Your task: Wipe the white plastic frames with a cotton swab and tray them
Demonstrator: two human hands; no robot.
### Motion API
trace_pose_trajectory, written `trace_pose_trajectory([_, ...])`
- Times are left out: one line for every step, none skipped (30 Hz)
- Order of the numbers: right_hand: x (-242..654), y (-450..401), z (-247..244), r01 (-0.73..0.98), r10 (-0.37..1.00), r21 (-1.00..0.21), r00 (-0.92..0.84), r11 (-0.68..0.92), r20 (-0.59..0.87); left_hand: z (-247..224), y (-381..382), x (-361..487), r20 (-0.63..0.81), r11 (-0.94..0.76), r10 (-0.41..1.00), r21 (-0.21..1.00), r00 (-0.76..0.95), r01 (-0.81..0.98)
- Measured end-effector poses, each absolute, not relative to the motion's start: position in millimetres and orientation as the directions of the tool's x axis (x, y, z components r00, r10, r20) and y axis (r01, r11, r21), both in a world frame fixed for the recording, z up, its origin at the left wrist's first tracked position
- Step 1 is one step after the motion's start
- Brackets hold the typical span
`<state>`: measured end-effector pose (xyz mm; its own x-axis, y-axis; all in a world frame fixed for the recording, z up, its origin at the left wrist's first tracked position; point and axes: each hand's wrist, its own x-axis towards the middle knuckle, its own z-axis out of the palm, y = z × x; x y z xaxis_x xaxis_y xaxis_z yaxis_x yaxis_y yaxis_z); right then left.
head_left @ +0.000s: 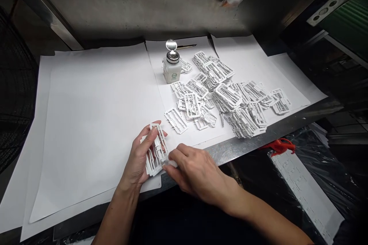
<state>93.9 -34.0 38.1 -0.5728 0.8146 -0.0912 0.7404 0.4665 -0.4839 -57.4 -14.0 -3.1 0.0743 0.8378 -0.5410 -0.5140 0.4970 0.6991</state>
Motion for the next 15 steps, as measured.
trace_pose_trajectory([92,-36,36,0.756,0.827,-0.469,-0.556,0.458,-0.088,-2,-13,-57,-0.539,0.493,0.841,0.73,0.046,-0.473])
trace_pose_trajectory([92,-36,35,0.76,0.837,-0.476,-0.54,0.443,-0.084,-1,-13,-57,-0.534,0.49,0.845,0.752,0.029,-0.441])
trace_pose_trajectory([92,-36,34,0.756,0.85,-0.506,-0.521,0.416,-0.08,0,-13,-57,-0.527,0.487,0.85,0.764,0.025,-0.423])
trace_pose_trajectory([93,-35,32,0.741,0.864,-0.558,-0.496,0.374,-0.08,0,-12,-58,-0.52,0.484,0.854,0.766,0.036,-0.423])
trace_pose_trajectory([95,-34,31,0.714,0.882,-0.627,-0.463,0.311,-0.09,0,-12,-60,-0.515,0.485,0.855,0.757,0.057,-0.439])
trace_pose_trajectory([97,-32,29,0.669,0.898,-0.708,-0.425,0.224,-0.117,0,-12,-62,-0.512,0.486,0.855,0.74,0.08,-0.465])
trace_pose_trajectory([100,-30,27,0.6,0.908,-0.792,-0.387,0.114,-0.163,-1,-12,-64,-0.512,0.487,0.854,0.72,0.095,-0.494])
trace_pose_trajectory([102,-28,24,0.508,0.905,-0.862,-0.361,-0.01,-0.224,-1,-12,-66,-0.516,0.485,0.851,0.704,0.095,-0.518])
trace_pose_trajectory([104,-27,21,0.399,0.89,-0.907,-0.355,-0.133,-0.287,-2,-12,-68,-0.523,0.482,0.848,0.694,0.087,-0.535])
trace_pose_trajectory([105,-25,18,0.287,0.867,-0.927,-0.366,-0.24,-0.337,-2,-13,-70,-0.526,0.475,0.847,0.69,0.071,-0.546])
trace_pose_trajectory([106,-24,15,0.183,0.844,-0.929,-0.387,-0.323,-0.37,-3,-13,-72,-0.525,0.464,0.85,0.694,0.054,-0.551])
trace_pose_trajectory([107,-24,12,0.097,0.828,-0.92,-0.407,-0.381,-0.386,-4,-14,-72,-0.516,0.449,0.856,0.7,0.042,-0.555])
trace_pose_trajectory([107,-24,9,0.032,0.819,-0.909,-0.421,-0.416,-0.39,-4,-14,-73,-0.501,0.434,0.865,0.706,0.038,-0.56])
trace_pose_trajectory([107,-24,6,-0.018,0.816,-0.899,-0.428,-0.438,-0.389,-4,-15,-73,-0.484,0.419,0.874,0.71,0.039,-0.566])
trace_pose_trajectory([107,-24,4,-0.059,0.814,-0.889,-0.432,-0.455,-0.388,-5,-15,-73,-0.467,0.407,0.883,0.714,0.046,-0.57])
